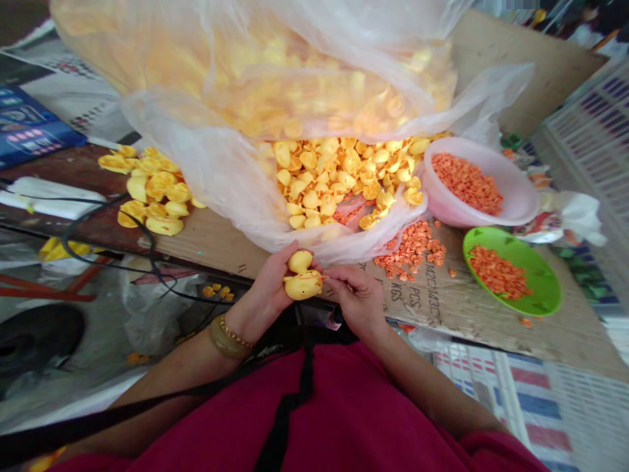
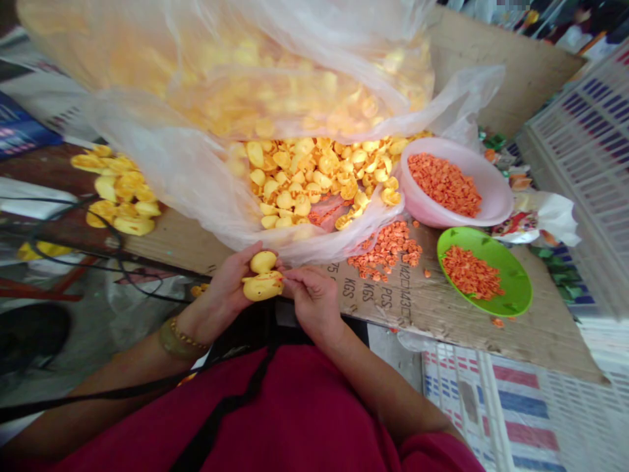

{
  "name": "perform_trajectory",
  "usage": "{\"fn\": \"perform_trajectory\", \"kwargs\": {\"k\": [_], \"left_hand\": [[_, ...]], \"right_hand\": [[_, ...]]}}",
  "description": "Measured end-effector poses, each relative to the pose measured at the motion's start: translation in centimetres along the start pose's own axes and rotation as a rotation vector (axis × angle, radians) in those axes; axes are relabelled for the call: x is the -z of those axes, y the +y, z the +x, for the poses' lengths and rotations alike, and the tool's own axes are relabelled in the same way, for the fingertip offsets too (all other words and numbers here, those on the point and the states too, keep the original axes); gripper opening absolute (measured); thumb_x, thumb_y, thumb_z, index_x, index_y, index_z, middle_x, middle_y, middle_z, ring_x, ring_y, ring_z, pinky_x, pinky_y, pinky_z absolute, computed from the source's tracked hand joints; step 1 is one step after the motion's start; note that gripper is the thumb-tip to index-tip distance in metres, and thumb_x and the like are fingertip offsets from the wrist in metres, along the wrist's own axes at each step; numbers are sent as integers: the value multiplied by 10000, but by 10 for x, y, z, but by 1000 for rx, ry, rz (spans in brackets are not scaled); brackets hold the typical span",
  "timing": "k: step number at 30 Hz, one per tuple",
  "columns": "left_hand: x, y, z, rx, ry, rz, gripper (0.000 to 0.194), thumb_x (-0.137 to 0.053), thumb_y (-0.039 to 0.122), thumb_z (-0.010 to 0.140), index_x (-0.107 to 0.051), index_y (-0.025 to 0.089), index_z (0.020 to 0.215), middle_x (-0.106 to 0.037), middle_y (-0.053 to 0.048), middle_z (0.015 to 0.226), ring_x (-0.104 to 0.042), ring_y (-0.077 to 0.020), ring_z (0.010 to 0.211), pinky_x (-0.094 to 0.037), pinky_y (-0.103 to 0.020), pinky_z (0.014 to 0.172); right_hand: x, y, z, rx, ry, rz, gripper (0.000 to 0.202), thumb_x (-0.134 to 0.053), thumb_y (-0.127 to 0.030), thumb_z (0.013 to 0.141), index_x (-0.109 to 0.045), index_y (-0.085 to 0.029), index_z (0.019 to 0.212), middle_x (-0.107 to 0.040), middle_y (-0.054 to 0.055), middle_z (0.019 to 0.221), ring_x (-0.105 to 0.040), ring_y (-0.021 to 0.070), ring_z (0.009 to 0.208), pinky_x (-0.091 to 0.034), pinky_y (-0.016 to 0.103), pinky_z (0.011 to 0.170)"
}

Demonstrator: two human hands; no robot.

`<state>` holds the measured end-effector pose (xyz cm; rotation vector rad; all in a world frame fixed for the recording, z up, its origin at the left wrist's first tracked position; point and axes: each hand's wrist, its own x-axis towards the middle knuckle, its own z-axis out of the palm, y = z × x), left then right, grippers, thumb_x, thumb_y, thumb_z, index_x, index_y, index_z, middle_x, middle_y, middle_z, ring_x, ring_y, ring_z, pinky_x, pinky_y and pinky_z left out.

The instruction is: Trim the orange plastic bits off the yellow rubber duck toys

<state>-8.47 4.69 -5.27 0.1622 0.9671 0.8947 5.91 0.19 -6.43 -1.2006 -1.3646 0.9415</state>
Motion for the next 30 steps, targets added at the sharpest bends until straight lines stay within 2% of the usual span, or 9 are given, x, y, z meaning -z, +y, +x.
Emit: {"fn": "perform_trajectory", "kwargs": {"k": [9, 14, 18, 20, 24, 27, 30], "left_hand": [[-6, -1, -2, 131, 66, -3, 323, -416, 306, 904, -574, 173, 656, -600, -44, 554, -572, -161, 513, -503, -274, 533], [-11, 3, -8, 193, 113, 10, 306, -432, 321, 894, -555, 184, 650, -580, -36, 520, -551, -163, 484, -491, -277, 493], [-12, 4, -9, 225, 108, 25, 341, -411, 329, 911, -542, 171, 640, -567, -48, 505, -538, -157, 454, -474, -262, 464], [-10, 4, -8, 225, 134, 33, 331, -416, 316, 912, -535, 170, 640, -558, -43, 494, -532, -152, 440, -469, -254, 458], [-8, 4, -7, 198, 204, 61, 291, -423, 267, 911, -526, 183, 653, -555, -21, 484, -529, -146, 437, -472, -244, 463], [-8, 3, -8, 194, 189, 90, 302, -425, 272, 916, -521, 181, 644, -555, -23, 490, -543, -151, 446, -486, -251, 476], [-10, 2, -8, 178, 149, 127, 295, -438, 270, 904, -530, 169, 643, -553, -28, 492, -539, -150, 430, -480, -250, 451]], "right_hand": [[14, -4, -1, 237, -137, -273, 176, -571, -182, 851, -734, -228, 804, -702, 38, 746, -648, 165, 668, -513, 278, 610], [17, -12, -3, 335, -262, -463, 246, -495, -164, 878, -719, -207, 786, -671, 58, 724, -616, 167, 653, -485, 281, 602], [12, -10, -6, 427, -268, -623, 283, -451, -139, 876, -722, -177, 800, -661, 87, 723, -599, 190, 666, -476, 311, 635], [11, -6, -5, 421, -294, -587, 282, -449, -145, 894, -724, -155, 835, -676, 100, 747, -614, 192, 679, -485, 303, 636], [18, -2, 0, 314, -452, -458, 236, -474, -174, 937, -707, -173, 969, -724, 70, 867, -660, 161, 753, -502, 251, 678], [25, -6, 2, 300, -566, -651, 232, -473, -170, 936, -701, -153, 900, -715, 69, 783, -649, 170, 697, -476, 259, 642], [28, -18, 3, 345, -687, -913, 183, -499, -118, 872, -681, -124, 854, -699, 89, 758, -637, 194, 686, -451, 286, 636]]}}
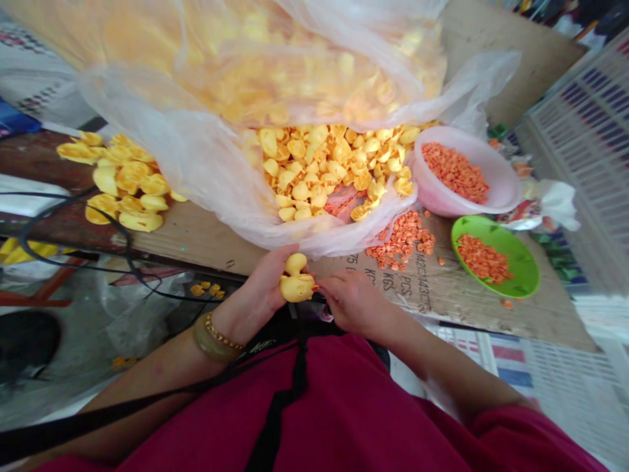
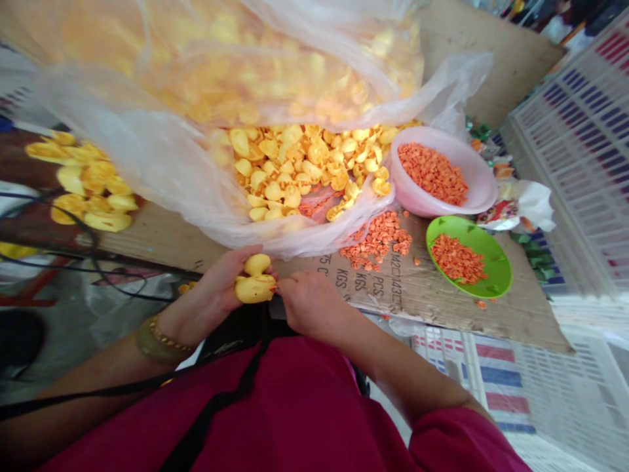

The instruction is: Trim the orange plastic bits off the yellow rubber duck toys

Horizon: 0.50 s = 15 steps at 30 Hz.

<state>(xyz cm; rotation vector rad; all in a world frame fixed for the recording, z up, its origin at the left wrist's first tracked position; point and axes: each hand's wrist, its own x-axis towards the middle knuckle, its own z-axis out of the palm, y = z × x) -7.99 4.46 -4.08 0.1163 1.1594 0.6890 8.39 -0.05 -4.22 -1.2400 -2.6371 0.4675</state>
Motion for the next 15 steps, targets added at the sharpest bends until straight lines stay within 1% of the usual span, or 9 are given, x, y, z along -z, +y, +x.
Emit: {"fn": "perform_trajectory", "kwargs": {"k": [3, 6, 8, 10, 12, 13, 15], "left_hand": [[-3, 0, 0, -49, -12, 50, 244, -457, 230, 873, -558, 155, 664, -563, -33, 502, -537, -152, 417, -468, -248, 419], [-8, 3, 0, -37, -14, 89, 223, -458, 197, 843, -567, 147, 655, -553, -34, 489, -527, -152, 401, -456, -248, 396], [-12, 4, 1, -22, -13, 98, 217, -460, 181, 827, -567, 141, 642, -549, -35, 486, -527, -151, 400, -455, -247, 392], [-17, 4, 2, -34, -15, 89, 218, -461, 179, 828, -568, 135, 643, -557, -36, 495, -539, -151, 411, -461, -242, 396], [-20, 2, 4, -45, -2, 90, 228, -460, 192, 847, -571, 134, 656, -560, -35, 499, -543, -150, 412, -462, -240, 392], [-21, 1, 4, -50, 11, 97, 227, -464, 195, 854, -572, 135, 664, -558, -32, 496, -541, -147, 408, -461, -236, 389], [-21, -1, 5, -46, 22, 116, 215, -475, 196, 860, -580, 139, 681, -555, -25, 495, -541, -147, 404, -468, -239, 385]], "right_hand": [[12, -7, 2, 3, -108, -128, 163, -529, -96, 795, -665, -107, 884, -703, 100, 805, -636, 206, 696, -436, 297, 628], [18, -14, 6, 0, -170, -141, 182, -526, -115, 776, -658, -99, 900, -702, 103, 806, -634, 208, 693, -427, 298, 609], [15, -18, 7, -29, -172, -131, 178, -530, -139, 776, -655, -101, 896, -700, 107, 794, -637, 214, 696, -423, 299, 602], [6, -20, 6, -90, -134, -118, 172, -542, -160, 771, -652, -103, 891, -700, 113, 797, -639, 223, 696, -419, 302, 592], [-4, -15, 1, -145, -92, -74, 161, -552, -160, 770, -653, -104, 882, -705, 112, 817, -638, 217, 695, -416, 295, 589], [-8, -9, -2, -155, -86, -21, 144, -550, -154, 781, -657, -113, 869, -710, 100, 822, -638, 202, 693, -417, 281, 592], [-12, 14, -8, -204, -79, 101, 141, -528, -140, 826, -667, -142, 806, -715, 56, 789, -630, 158, 675, -411, 239, 593]]}}
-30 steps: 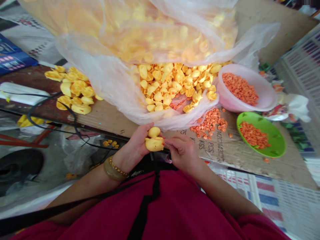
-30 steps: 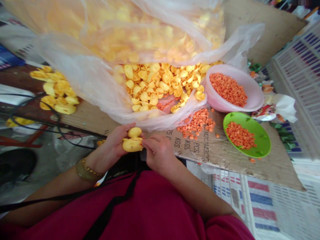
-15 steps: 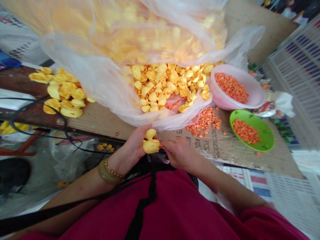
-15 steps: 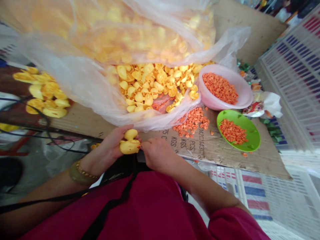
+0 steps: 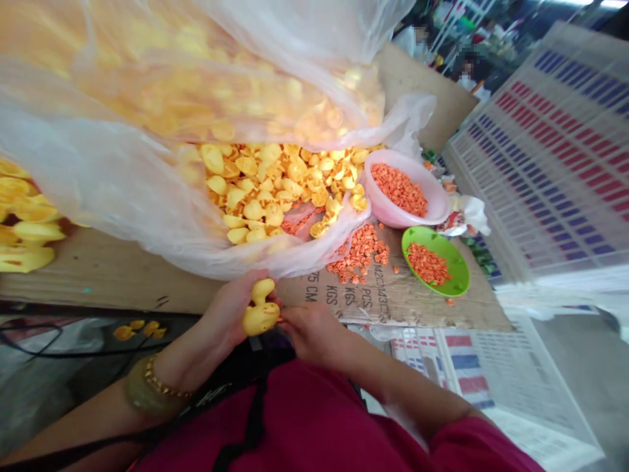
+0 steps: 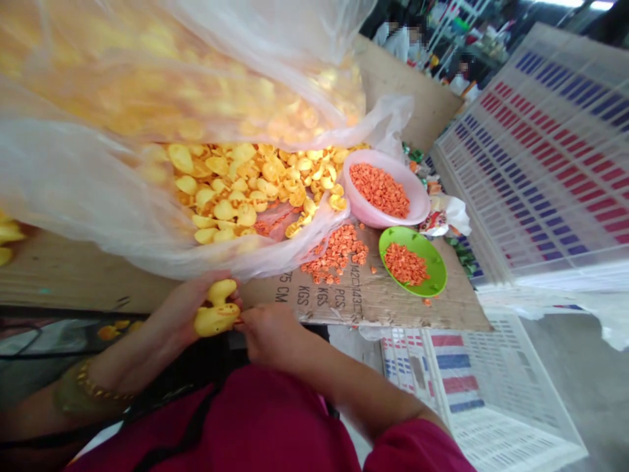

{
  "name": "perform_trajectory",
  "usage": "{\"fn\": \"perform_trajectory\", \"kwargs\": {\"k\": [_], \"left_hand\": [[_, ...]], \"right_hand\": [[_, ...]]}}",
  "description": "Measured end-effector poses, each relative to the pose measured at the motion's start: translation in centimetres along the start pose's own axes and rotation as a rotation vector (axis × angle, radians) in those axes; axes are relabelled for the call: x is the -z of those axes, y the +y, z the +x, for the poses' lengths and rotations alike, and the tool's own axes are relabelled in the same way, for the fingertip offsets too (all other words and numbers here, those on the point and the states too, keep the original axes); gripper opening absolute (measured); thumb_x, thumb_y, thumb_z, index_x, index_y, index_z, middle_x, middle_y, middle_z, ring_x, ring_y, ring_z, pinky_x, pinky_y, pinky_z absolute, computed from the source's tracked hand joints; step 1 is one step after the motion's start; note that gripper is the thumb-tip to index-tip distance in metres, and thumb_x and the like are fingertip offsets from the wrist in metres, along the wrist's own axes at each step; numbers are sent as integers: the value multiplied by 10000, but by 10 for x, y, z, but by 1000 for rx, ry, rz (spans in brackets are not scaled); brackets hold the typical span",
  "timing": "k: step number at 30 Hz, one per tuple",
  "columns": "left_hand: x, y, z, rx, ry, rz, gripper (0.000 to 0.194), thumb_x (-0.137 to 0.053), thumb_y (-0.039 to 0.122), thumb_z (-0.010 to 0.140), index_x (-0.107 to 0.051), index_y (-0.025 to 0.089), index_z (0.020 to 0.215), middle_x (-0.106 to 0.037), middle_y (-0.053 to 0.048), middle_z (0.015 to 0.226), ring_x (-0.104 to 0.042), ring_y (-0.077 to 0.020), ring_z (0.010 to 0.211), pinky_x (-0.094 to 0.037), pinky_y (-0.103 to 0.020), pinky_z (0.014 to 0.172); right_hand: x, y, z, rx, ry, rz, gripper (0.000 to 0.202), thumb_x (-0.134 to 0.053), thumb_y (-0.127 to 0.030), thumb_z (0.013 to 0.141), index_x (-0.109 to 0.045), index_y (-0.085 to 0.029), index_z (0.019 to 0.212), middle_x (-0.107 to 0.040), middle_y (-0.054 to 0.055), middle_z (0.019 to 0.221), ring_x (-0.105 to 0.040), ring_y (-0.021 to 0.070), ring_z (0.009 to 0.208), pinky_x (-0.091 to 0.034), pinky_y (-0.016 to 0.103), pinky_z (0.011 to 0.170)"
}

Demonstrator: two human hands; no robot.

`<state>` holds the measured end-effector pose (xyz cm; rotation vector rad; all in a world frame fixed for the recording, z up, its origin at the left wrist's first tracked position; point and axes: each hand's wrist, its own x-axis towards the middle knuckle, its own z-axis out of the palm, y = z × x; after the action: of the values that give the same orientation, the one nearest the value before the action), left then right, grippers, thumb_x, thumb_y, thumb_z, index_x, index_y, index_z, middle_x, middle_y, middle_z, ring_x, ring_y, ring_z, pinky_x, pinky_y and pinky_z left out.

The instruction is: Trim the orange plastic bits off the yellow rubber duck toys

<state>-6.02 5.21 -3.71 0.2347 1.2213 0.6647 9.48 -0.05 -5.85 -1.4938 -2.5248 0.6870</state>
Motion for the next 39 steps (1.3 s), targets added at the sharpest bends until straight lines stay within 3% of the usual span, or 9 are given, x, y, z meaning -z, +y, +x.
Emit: {"fn": "perform_trajectory", "kwargs": {"k": [5, 8, 12, 15, 18, 22, 25, 31, 39], "left_hand": [[10, -1, 5, -14, -173, -22, 265, -446, 237, 881, -578, 147, 669, -599, -63, 567, -594, -186, 478, -530, -308, 430], [15, -2, 9, -30, -301, -67, 298, -427, 269, 887, -572, 149, 655, -612, -86, 593, -609, -205, 517, -532, -319, 436], [18, -8, 11, -32, -392, -97, 320, -423, 299, 890, -596, 127, 682, -633, -110, 630, -629, -217, 550, -529, -317, 439], [20, -10, 11, -41, -384, -103, 304, -431, 303, 882, -606, 119, 714, -644, -113, 653, -640, -227, 559, -531, -327, 428], [20, -11, 11, -37, -382, -96, 278, -460, 316, 868, -613, 123, 739, -647, -105, 665, -640, -232, 562, -538, -344, 423], [14, -12, 9, -3, -337, -55, 337, -429, 323, 886, -614, 123, 688, -625, -88, 591, -592, -200, 479, -516, -321, 409], [9, -14, 7, -37, -265, -51, 349, -423, 269, 886, -590, 132, 612, -588, -54, 523, -542, -150, 434, -475, -255, 412], [6, -15, -1, -72, -258, -7, 334, -457, 247, 855, -586, 142, 565, -574, -46, 505, -514, -141, 420, -434, -244, 408], [5, -12, -11, -106, -277, 81, 298, -484, 271, 839, -603, 147, 596, -584, -55, 542, -519, -166, 419, -435, -285, 393]], "right_hand": [[12, 75, 8, -446, 261, -106, 267, -473, -165, 911, -716, -169, 800, -722, 46, 792, -627, 152, 708, -414, 228, 645], [12, 98, 14, -458, 289, -167, 226, -516, -200, 898, -739, -173, 868, -718, 91, 918, -629, 197, 820, -419, 268, 723], [6, 104, 13, -422, 288, -291, 252, -503, -221, 900, -750, -177, 875, -690, 114, 879, -614, 219, 824, -420, 301, 734], [8, 95, 9, -384, 388, -125, 207, -527, -142, 832, -732, -164, 806, -691, 100, 820, -615, 210, 783, -439, 305, 727], [13, 65, 4, -345, 519, 410, 94, -617, -200, 793, -700, -173, 756, -692, 44, 709, -616, 172, 654, -472, 272, 636], [9, 11, -1, -152, 476, 835, 44, -708, -250, 765, -721, -208, 767, -725, 9, 735, -658, 155, 670, -517, 257, 644], [0, -7, 0, 15, 477, 775, 64, -691, -193, 785, -728, -215, 737, -735, 15, 780, -675, 155, 730, -531, 265, 700], [4, -6, -2, 242, 459, 345, 187, -577, -168, 887, -693, -183, 741, -720, 39, 760, -642, 155, 713, -479, 279, 694], [29, -14, -8, 306, 325, 95, 225, -499, -141, 911, -647, -171, 744, -678, 36, 709, -583, 155, 684, -401, 289, 687]]}}
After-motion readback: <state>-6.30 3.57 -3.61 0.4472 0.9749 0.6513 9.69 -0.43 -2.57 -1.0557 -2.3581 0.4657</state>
